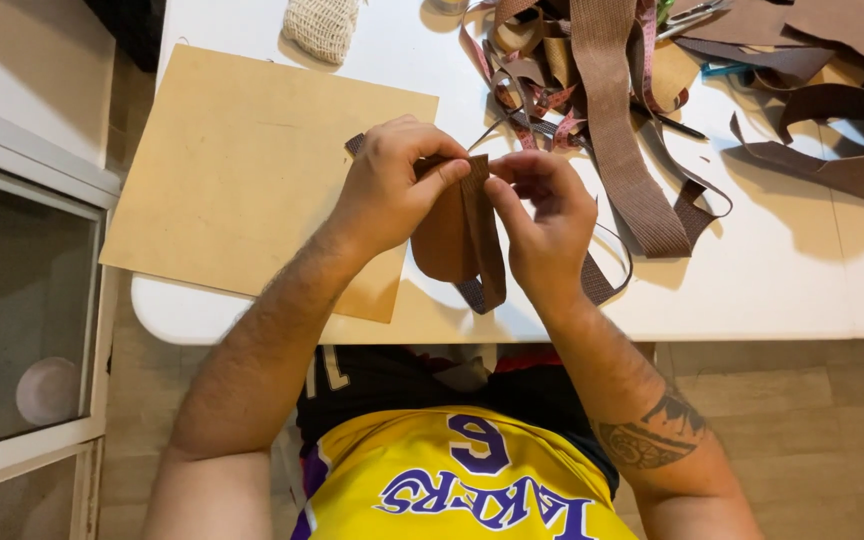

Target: The person is using small plastic clips to secure multiple leather strips to a base piece in preparation for further assembly.

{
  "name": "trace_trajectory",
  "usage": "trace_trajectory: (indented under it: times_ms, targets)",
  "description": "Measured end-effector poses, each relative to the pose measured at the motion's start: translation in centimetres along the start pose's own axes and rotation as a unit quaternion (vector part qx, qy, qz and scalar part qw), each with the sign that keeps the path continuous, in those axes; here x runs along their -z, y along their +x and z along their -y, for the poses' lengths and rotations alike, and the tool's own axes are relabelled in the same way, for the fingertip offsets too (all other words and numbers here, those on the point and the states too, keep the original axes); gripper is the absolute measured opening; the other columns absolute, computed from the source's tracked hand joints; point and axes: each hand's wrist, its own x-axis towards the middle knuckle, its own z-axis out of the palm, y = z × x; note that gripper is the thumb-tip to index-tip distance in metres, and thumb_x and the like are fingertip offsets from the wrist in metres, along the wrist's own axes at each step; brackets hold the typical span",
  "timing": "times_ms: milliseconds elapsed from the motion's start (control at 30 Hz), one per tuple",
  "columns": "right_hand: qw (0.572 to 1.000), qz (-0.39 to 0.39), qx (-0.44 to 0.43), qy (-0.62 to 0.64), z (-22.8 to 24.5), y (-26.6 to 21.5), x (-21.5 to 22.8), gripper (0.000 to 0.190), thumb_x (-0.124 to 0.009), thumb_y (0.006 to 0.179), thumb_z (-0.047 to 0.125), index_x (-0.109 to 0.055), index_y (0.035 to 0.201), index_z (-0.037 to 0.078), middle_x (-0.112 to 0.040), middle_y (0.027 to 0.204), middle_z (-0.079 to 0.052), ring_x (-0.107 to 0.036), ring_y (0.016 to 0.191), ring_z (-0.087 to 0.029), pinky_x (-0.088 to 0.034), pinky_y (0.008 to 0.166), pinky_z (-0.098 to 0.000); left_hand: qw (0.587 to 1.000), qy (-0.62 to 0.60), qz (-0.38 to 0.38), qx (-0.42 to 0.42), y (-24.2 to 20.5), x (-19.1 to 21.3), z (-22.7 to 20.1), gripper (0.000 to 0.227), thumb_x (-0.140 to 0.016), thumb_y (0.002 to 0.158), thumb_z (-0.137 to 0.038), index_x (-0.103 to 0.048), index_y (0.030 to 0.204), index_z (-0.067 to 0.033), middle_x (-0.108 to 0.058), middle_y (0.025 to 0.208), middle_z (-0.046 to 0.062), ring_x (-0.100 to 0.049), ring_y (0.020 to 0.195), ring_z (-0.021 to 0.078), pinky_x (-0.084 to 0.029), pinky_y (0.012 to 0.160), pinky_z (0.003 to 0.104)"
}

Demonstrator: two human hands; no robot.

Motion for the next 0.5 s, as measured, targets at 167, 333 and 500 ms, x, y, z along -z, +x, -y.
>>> trace_trajectory:
  times_ms: [167,333,500]
  targets:
    - [0.968,0.022,0.188,-0.167,1.9,-0.5,-0.2,0.023,-0.086,0.092,0.013,-0.07,0.102,0.0,-0.069,0.104,-0.014,-0.069,0.086,-0.028,-0.056,0.067,-0.0338,0.999,0.009,-0.044,0.025,-0.3,-0.7,-0.5,0.004,-0.074,0.095,-0.013,-0.077,0.095,-0.0109,-0.072,0.077,0.005,-0.069,0.082,0.0234,-0.055,0.082,0.035]
    - [0.961,0.01,0.196,-0.193,1.1,-0.6,-0.6,0.022,-0.085,0.091,0.01,-0.069,0.102,-0.001,-0.068,0.103,-0.014,-0.068,0.08,-0.026,-0.055,0.065,-0.0351,0.998,-0.015,-0.055,0.035,-0.7,-1.8,-1.6,0.004,-0.075,0.094,-0.014,-0.077,0.093,-0.0103,-0.072,0.078,0.006,-0.069,0.083,0.0249,-0.056,0.082,0.035]
    - [0.969,0.007,0.182,-0.165,1.0,-0.8,-0.8,0.02,-0.085,0.088,0.003,-0.069,0.099,-0.001,-0.069,0.097,-0.014,-0.067,0.074,-0.027,-0.055,0.063,-0.0354,0.994,-0.083,-0.037,0.061,-1.3,-2.0,-1.0,0.005,-0.074,0.095,-0.014,-0.078,0.095,-0.0104,-0.074,0.08,0.005,-0.069,0.085,0.0221,-0.056,0.084,0.034]
